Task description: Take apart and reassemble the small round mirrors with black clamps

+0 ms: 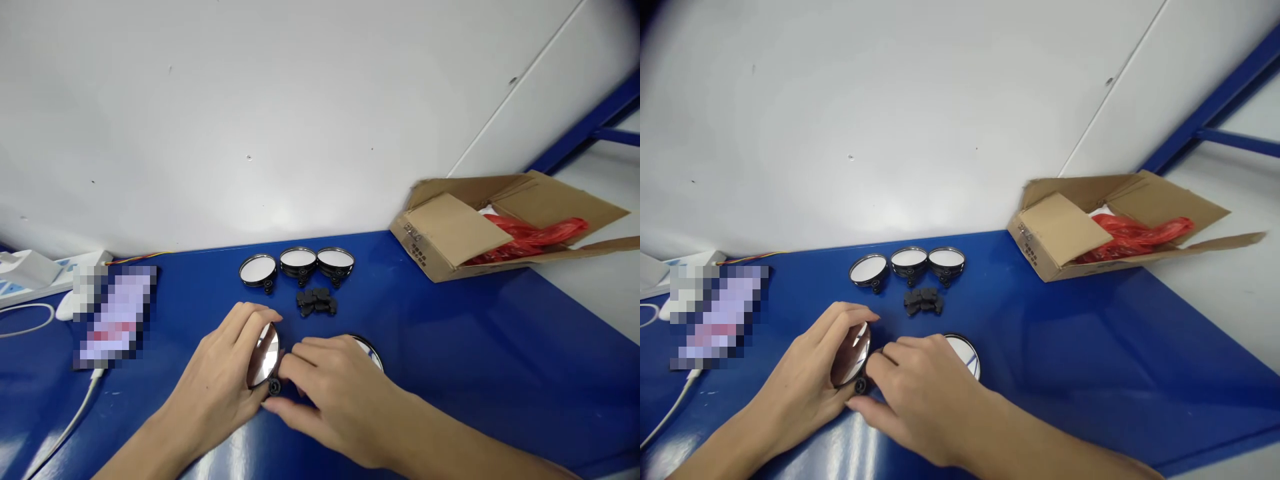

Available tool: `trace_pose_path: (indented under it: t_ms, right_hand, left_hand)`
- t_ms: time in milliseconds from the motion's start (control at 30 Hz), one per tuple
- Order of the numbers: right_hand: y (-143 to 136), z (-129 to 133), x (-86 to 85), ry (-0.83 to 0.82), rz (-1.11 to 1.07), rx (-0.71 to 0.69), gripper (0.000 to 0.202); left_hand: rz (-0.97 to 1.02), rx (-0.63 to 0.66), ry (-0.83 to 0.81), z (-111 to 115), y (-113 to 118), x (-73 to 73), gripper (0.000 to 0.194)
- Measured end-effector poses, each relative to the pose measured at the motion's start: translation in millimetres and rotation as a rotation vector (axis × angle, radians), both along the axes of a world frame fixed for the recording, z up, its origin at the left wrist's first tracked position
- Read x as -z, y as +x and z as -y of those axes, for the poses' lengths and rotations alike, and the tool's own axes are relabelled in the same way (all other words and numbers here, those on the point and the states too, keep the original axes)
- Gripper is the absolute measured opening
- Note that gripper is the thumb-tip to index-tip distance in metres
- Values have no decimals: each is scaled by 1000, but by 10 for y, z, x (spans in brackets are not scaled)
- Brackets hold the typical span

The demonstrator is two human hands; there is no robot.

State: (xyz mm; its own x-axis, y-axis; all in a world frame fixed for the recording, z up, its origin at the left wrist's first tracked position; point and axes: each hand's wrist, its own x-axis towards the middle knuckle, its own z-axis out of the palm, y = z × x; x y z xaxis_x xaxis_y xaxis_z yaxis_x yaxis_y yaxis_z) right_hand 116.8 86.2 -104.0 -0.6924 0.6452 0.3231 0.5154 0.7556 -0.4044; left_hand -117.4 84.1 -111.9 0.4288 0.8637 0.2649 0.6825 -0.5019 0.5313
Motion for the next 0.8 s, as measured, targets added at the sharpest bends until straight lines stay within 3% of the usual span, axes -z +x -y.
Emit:
trace_pose_path:
  t_ms: [200,367,500,567,633,800]
  right_hand:
    - [-141,22,64,297,88,-31,28]
    - [-166,-118,-126,411,-34,-2,27]
    - [-182,-434,-341,251,-89,117,21]
    - [-235,-605,-398,132,27,236,20]
    - [-316,-740,-405,56,131,331,22]
    - [-513,-870,-323,7,222,378,24]
  left_hand:
    - [62,16,-7,-22,-23,-33,60]
    - [138,-63,73,-52,-20,-45,68]
    - [166,-258,178,-130,-61,-18,75]
    - [172,-349,201,-167,-96,4,75]
    - [178,-400,190,-187,-130,28,74]
    - [179,-444,133,-188,-162,67,71]
